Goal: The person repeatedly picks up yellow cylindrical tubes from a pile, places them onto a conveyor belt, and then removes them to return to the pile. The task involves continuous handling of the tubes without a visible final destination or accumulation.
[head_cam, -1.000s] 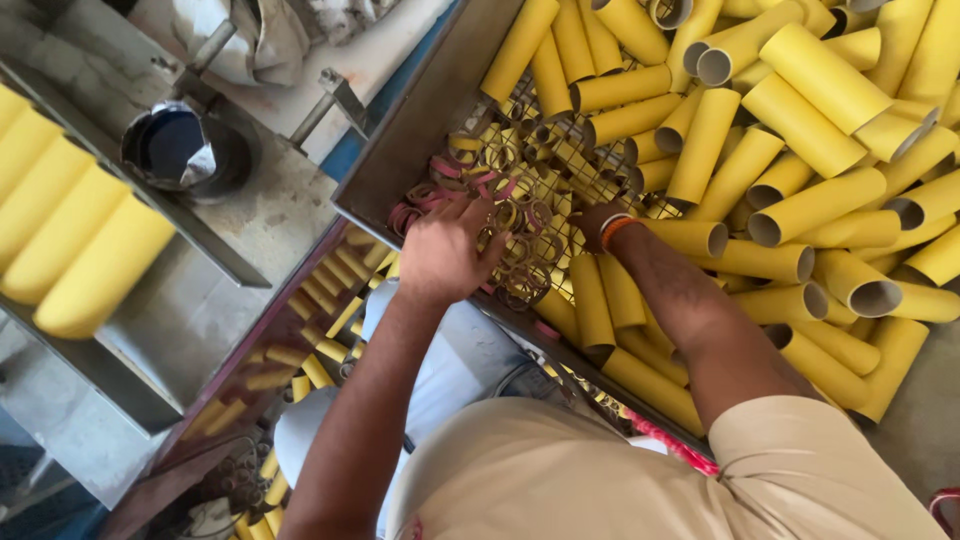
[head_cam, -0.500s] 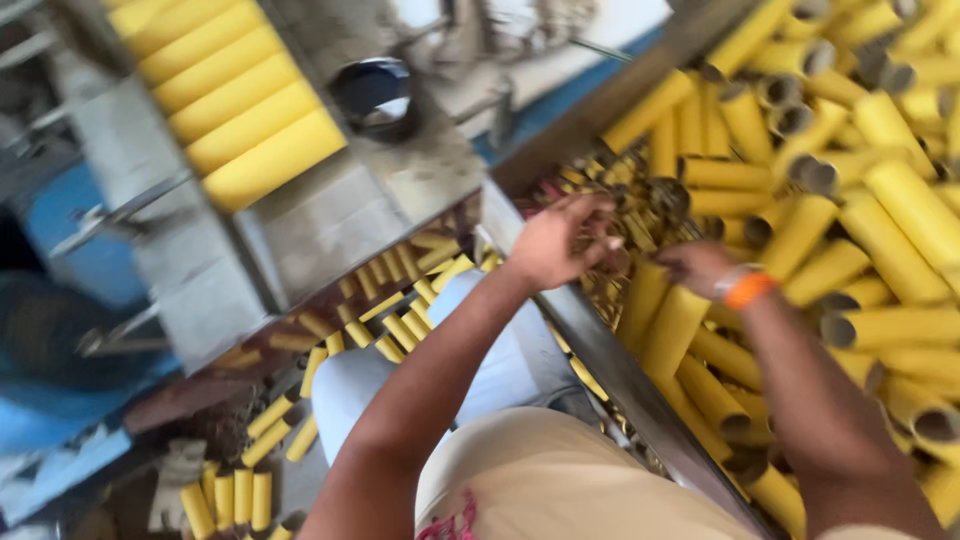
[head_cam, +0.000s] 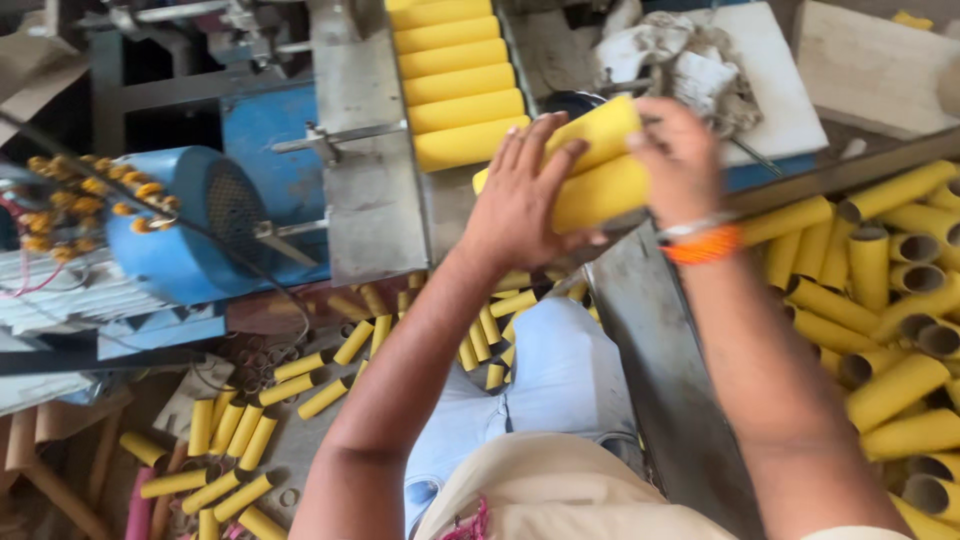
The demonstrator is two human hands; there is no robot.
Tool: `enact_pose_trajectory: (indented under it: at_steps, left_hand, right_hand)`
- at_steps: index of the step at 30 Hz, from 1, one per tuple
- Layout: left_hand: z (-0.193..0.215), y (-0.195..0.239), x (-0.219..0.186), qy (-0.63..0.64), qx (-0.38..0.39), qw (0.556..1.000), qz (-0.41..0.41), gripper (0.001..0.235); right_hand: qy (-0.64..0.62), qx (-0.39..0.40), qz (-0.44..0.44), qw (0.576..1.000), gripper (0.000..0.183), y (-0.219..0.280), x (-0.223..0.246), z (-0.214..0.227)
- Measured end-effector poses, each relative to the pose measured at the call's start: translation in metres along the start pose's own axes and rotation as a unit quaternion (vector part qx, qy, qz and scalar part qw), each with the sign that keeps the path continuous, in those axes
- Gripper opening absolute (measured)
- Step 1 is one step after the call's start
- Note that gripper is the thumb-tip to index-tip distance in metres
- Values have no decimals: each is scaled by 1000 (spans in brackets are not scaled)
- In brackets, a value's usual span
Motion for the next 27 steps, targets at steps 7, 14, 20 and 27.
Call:
enact_pose_trajectory:
  at_steps: [7,14,20,27]
  left_hand:
    - [-47,37,126,-174,150,965,124,87]
    - [-61,41,151,-250,173,947,102,88]
    - [-50,17,82,-143,124,979,79,76]
    - [-132,9,-85,110,211,964,-116,65]
  right_hand:
    - [377,21,83,922,21,-9,-63,-96]
    - [326,-7,-25,945,20,43,-58,56]
    - [287,-117,-168,936,48,195,-132,217]
    - [436,293,-524,670,55,398,-245,257]
Point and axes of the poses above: each hand's wrist, its own y-axis away from the middle knuckle, its own z-axis out of the back of the hand, x = y × z, the point moved 6 cm from there along -y, towards the middle knuckle, and after that the axes turned 6 degrees about z, right-handed, at the moved point
